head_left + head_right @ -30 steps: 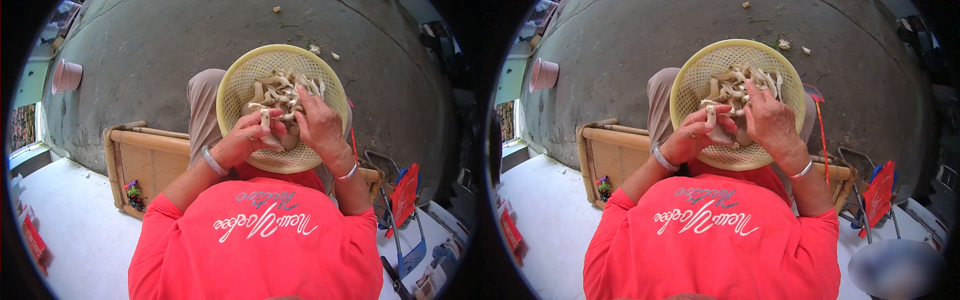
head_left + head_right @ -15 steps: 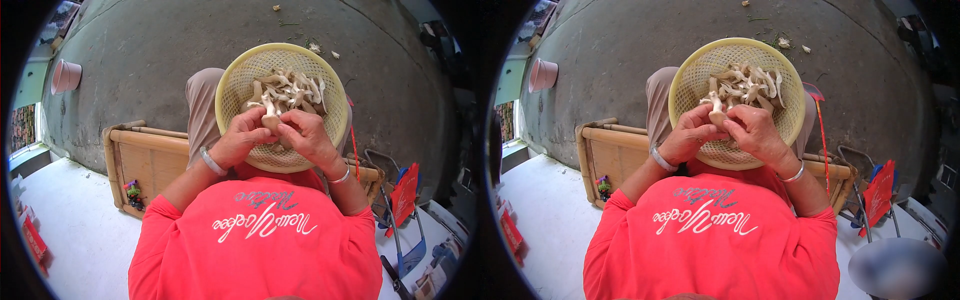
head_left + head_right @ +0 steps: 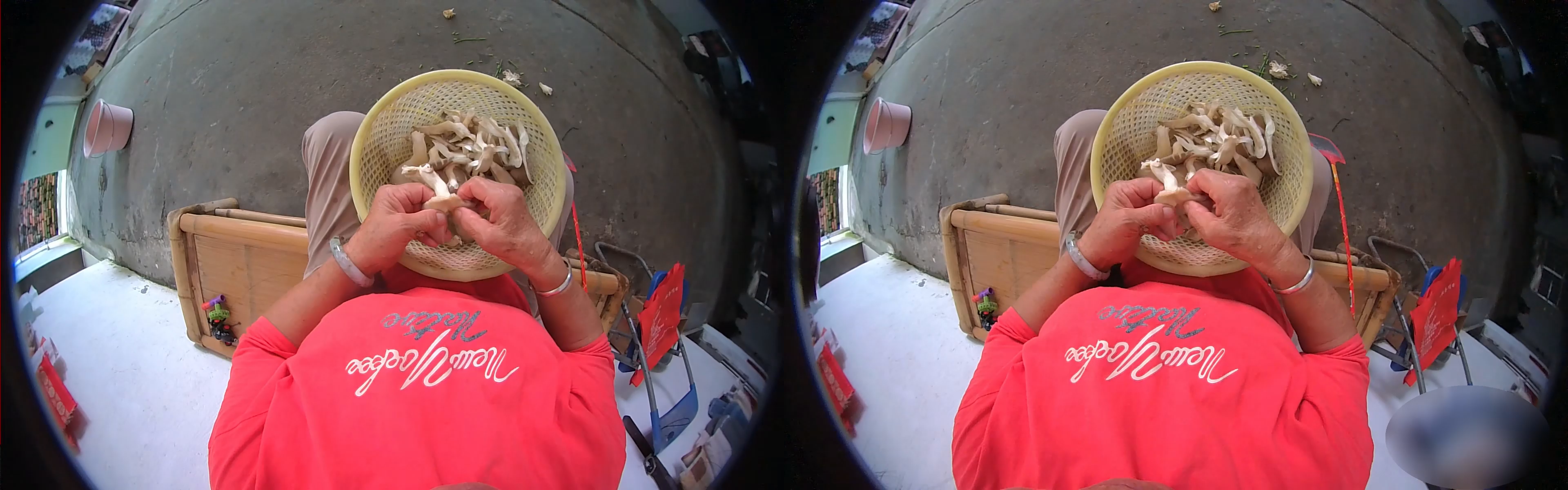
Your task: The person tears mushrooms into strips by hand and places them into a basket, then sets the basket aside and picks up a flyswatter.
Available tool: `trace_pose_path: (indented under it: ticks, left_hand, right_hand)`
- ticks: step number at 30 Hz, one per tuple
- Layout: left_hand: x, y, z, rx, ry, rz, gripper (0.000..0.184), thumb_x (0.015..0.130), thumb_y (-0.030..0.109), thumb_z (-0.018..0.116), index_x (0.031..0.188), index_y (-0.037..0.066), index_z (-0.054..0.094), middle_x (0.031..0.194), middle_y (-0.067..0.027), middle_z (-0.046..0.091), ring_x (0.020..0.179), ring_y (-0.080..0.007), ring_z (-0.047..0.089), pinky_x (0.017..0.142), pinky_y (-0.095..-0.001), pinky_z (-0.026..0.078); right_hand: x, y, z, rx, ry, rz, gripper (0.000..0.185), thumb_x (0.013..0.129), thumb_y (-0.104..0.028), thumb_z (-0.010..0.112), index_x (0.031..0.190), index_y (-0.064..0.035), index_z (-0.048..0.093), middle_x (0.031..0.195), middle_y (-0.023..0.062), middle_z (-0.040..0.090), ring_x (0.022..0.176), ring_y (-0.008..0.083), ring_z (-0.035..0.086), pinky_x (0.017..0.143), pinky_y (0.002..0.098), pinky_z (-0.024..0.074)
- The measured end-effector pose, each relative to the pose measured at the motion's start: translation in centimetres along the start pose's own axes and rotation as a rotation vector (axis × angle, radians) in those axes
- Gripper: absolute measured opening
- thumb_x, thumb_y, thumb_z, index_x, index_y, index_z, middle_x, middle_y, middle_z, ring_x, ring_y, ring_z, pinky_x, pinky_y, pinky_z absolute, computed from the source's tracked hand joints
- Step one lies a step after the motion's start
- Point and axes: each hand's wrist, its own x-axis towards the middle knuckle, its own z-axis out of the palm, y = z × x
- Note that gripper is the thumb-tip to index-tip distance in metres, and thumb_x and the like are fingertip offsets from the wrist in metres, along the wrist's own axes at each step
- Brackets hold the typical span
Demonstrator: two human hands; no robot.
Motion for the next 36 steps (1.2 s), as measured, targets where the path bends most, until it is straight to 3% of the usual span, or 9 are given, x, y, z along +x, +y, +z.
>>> trace_pose_path:
  ticks: [1,3,15,19,22,24,27,32,36]
  left_hand:
    - [-0.1,0.4,0.0,0.004,-0.01,-0.032,0.016,0.084,0.009,0.065,0.094,-0.002,0.062,0.08,-0.0099,0.066,0.068,-0.0138,0.064,0.061,-0.023,0.053]
    - [-0.2,0.6,-0.2,0.009,-0.023,-0.064,0.016,0.083,0.01,0.065,0.094,-0.002,0.062,0.079,-0.0107,0.066,0.067,-0.0142,0.064,0.059,-0.0226,0.052]
    - [-0.1,0.4,-0.4,-0.181,-0.124,-0.031,0.017,0.083,0.013,0.064,0.093,0.0,0.061,0.08,-0.0095,0.063,0.074,-0.0169,0.064,0.062,-0.0252,0.053]
    - [-0.1,0.5,-0.2,-0.277,-0.135,0.003,0.021,0.087,0.015,0.06,0.099,-0.001,0.06,0.09,-0.0113,0.063,0.082,-0.0194,0.065,0.07,-0.0293,0.055]
    - [0.2,0.1,0.0,-0.325,-0.075,0.01,0.025,0.091,0.017,0.057,0.107,-0.002,0.058,0.098,-0.0127,0.063,0.089,-0.0205,0.065,0.076,-0.032,0.056]
    - [0.4,-0.3,-0.1,-0.351,-0.04,0.015,0.027,0.093,0.017,0.055,0.112,-0.002,0.057,0.102,-0.013,0.063,0.093,-0.0208,0.064,0.079,-0.033,0.055]
    - [0.5,-0.8,-0.3,-0.29,-0.017,0.079,0.028,0.094,0.016,0.054,0.116,-0.002,0.056,0.105,-0.0122,0.063,0.096,-0.02,0.063,0.082,-0.034,0.055]
    - [0.3,-0.6,0.2,-0.127,0.043,0.103,0.022,0.093,0.012,0.056,0.11,-0.001,0.058,0.105,-0.0093,0.063,0.095,-0.0169,0.062,0.083,-0.0336,0.054]
    - [0.3,-0.4,0.5,-0.232,0.087,0.086,0.015,0.091,0.009,0.057,0.103,0.0,0.06,0.101,-0.0075,0.063,0.092,-0.0153,0.062,0.083,-0.0321,0.054]
  right_hand:
    - [0.1,0.2,-0.2,0.0,0.0,-0.001,0.009,0.075,-0.004,0.06,0.081,0.0015,0.056,0.072,0.0139,0.058,0.061,0.0239,0.059,0.056,0.0349,0.0452]
    - [0.5,0.8,-0.7,-0.369,0.2,-0.253,0.009,0.073,-0.002,0.057,0.081,-0.0013,0.054,0.075,0.0157,0.056,0.068,0.0325,0.058,0.06,0.0401,0.0468]
    - [1.0,2.0,-3.3,-0.757,0.295,-0.073,0.011,0.076,-0.004,0.06,0.084,-0.0032,0.052,0.081,0.0152,0.055,0.077,0.0342,0.059,0.068,0.0434,0.0479]
    - [0.9,2.0,-3.8,-0.773,0.268,-0.065,0.017,0.076,-0.007,0.063,0.091,-0.0029,0.055,0.084,0.0151,0.057,0.079,0.0332,0.059,0.069,0.0417,0.0489]
    - [0.6,0.3,-2.6,-0.784,0.352,-0.289,0.024,0.076,-0.01,0.066,0.097,-0.0022,0.058,0.085,0.0155,0.058,0.077,0.0323,0.06,0.07,0.0403,0.0495]
    - [0.2,-0.2,-1.3,-0.349,0.241,-0.204,0.027,0.076,-0.014,0.069,0.098,-0.0009,0.061,0.083,0.016,0.06,0.075,0.0312,0.061,0.068,0.0387,0.0492]
    - [0.1,-1.3,0.4,-0.012,0.064,-0.072,0.024,0.076,-0.015,0.07,0.092,0.0004,0.061,0.08,0.0167,0.06,0.072,0.031,0.062,0.065,0.038,0.0483]
    - [0.4,-0.8,0.8,-0.046,0.122,-0.076,0.02,0.078,-0.015,0.068,0.087,-0.0001,0.059,0.077,0.0159,0.06,0.069,0.0313,0.061,0.061,0.0386,0.0474]
    - [0.3,-0.6,1.0,-0.381,0.19,-0.321,0.011,0.076,-0.008,0.064,0.082,-0.0031,0.057,0.074,0.0129,0.054,0.068,0.0307,0.057,0.062,0.0412,0.0459]
